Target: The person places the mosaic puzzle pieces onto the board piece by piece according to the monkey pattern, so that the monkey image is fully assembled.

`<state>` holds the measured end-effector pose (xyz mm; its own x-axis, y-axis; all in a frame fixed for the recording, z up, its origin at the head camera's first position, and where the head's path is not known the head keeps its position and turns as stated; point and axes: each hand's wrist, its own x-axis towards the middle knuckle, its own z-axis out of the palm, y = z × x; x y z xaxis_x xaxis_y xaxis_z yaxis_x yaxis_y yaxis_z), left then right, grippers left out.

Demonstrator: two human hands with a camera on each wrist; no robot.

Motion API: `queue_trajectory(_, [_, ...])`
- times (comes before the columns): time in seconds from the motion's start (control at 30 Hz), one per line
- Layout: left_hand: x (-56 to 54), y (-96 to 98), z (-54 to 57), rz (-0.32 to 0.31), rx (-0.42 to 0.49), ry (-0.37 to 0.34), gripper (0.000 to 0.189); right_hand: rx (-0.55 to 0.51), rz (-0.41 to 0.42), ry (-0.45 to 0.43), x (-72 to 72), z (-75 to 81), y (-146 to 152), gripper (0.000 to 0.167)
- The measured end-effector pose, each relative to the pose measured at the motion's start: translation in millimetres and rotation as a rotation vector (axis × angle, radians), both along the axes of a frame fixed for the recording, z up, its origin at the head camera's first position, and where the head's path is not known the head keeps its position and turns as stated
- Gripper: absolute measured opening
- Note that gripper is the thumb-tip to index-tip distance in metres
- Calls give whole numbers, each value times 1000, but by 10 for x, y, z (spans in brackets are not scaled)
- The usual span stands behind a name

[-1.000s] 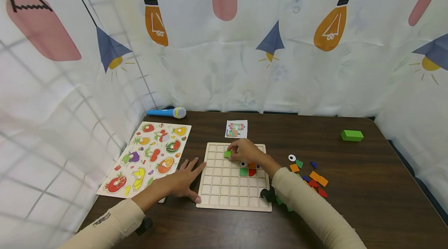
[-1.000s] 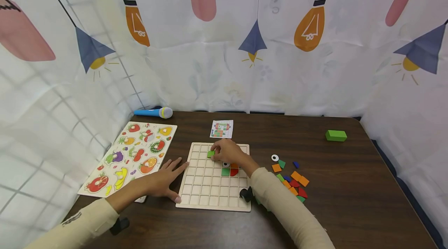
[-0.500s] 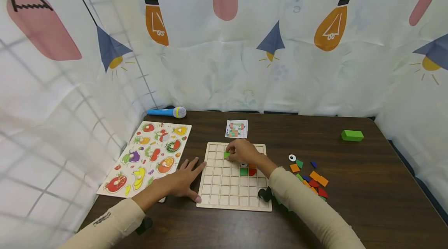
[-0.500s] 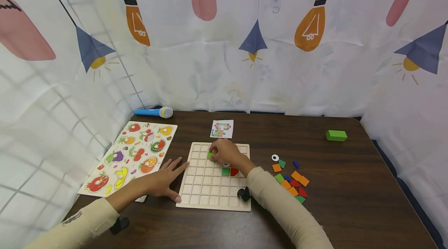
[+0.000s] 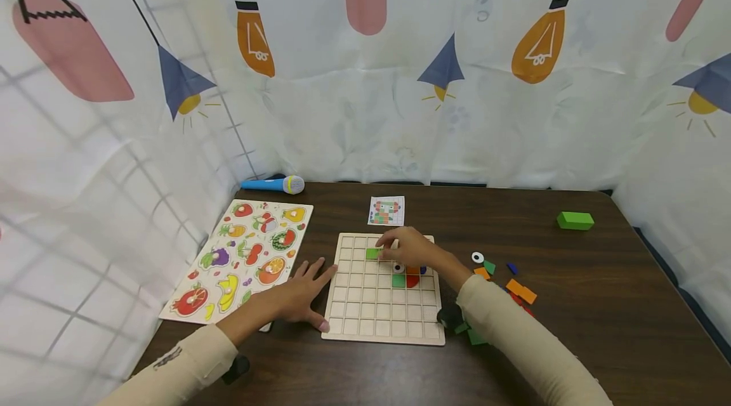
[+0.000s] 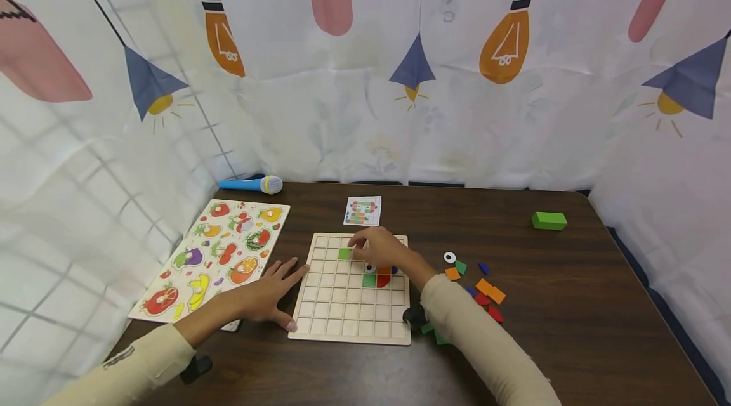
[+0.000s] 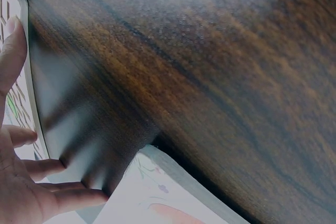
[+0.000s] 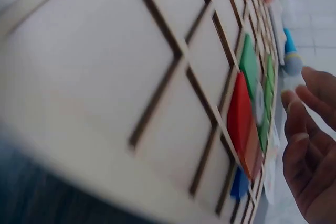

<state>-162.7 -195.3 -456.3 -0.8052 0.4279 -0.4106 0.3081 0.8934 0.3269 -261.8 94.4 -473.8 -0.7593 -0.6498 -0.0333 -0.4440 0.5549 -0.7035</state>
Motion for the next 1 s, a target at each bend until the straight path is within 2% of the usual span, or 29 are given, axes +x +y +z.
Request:
queue_trajectory(0.13, [-5, 2, 2, -1, 2, -7, 113, -35, 41, -1, 38, 98, 315, 26])
queue_trajectory(0.3, [-7, 3, 5, -5, -3, -10, 113, -28, 15, -26, 140, 186, 782, 26])
queue_trajectory(0.47, [-8, 3, 14, -9, -7, -7, 113, -17, -26, -78, 279, 144, 1276, 27])
queue_trajectory(0.63, [-11, 5, 33, -12, -10, -8, 113, 7, -21, -26, 469, 84, 1698, 24])
queue_trajectory(0.83, [-4, 4, 38, -16, -3, -8, 113, 4, -38, -37, 688, 60, 2095, 19])
queue_trajectory(1.0, [3, 2, 33, -24, -9, -4, 113, 43, -52, -35, 817, 49, 2338, 19])
